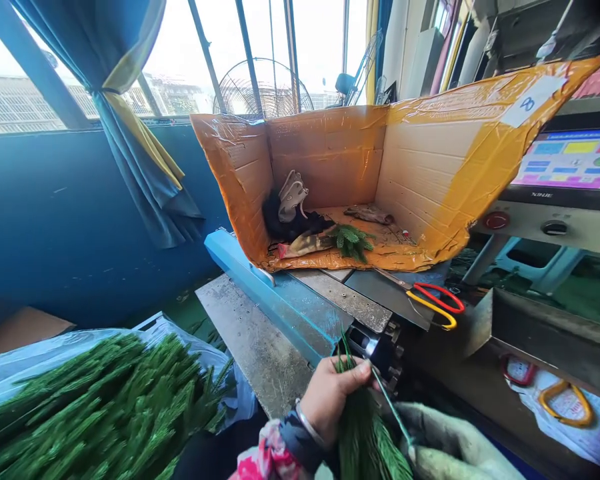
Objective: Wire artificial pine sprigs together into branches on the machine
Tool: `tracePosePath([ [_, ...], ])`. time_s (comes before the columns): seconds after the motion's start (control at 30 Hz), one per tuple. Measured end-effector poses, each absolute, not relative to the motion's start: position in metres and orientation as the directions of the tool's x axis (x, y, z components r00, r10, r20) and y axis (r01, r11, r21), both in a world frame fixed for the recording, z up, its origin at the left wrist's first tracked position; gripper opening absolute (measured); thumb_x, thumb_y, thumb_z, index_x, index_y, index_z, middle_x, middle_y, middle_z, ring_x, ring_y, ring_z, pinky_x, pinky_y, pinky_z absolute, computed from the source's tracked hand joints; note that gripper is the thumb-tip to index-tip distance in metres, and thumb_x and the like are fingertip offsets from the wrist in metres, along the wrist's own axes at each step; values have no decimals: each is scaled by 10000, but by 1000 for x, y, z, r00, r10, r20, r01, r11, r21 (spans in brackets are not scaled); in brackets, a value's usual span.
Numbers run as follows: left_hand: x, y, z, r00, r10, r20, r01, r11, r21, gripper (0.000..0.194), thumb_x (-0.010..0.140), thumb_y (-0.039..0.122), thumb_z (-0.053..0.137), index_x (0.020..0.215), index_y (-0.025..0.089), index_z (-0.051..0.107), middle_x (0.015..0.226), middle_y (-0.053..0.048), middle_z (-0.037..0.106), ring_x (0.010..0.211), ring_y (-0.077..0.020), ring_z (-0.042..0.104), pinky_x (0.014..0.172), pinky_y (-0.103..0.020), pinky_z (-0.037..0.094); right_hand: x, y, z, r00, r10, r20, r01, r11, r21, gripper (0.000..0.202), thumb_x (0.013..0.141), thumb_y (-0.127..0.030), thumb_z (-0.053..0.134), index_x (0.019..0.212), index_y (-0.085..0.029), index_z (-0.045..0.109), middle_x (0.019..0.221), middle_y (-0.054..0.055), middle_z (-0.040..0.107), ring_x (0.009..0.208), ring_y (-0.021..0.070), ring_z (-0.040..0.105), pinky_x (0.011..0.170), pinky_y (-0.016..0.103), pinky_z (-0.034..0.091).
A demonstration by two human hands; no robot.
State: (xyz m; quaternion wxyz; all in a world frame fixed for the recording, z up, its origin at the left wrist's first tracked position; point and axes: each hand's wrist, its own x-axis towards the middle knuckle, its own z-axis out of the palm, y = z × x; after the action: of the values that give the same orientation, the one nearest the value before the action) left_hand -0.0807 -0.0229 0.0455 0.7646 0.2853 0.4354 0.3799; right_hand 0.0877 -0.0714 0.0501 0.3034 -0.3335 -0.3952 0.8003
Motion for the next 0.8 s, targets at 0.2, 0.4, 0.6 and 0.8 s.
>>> tracePosePath([
  [0.2,-152,-5,105,193,932,-306,-224,345,911,260,607,365,713,635,120,632,597,-24,614,518,-98,522,539,-217,400,7,-55,72,-380,924,-48,-155,-115,-981,565,768,-297,579,1282,-234,352,1255,73,487,1096,214,486,930,350,406],
  [0.4,-240,-86,121,96,927,-363,-201,375,905,234,593,341,730,641,135,629,600,-27,616,533,-119,548,547,-239,413,-73,-94,52,-601,793,-101,-325,-358,-875,457,759,-458,543,1147,-219,508,1093,75,604,1010,237,552,847,326,466],
  [0.6,-291,-133,96,-102,952,-288,-320,243,916,214,604,335,728,620,143,635,587,-19,597,516,-105,522,532,-229,390,-130,-78,57,-747,656,-106,-256,-431,-865,390,780,-360,577,1130,-190,538,1062,78,617,990,208,557,843,311,458],
  [0.8,-321,-146,80,-218,935,-280,-387,180,904,178,612,300,731,625,143,648,586,-7,588,547,-85,505,582,-215,389,-180,-76,69,-854,518,-37,-250,-472,-845,338,780,-293,582,1097,-177,569,964,52,644,889,177,579,783,284,462],
])
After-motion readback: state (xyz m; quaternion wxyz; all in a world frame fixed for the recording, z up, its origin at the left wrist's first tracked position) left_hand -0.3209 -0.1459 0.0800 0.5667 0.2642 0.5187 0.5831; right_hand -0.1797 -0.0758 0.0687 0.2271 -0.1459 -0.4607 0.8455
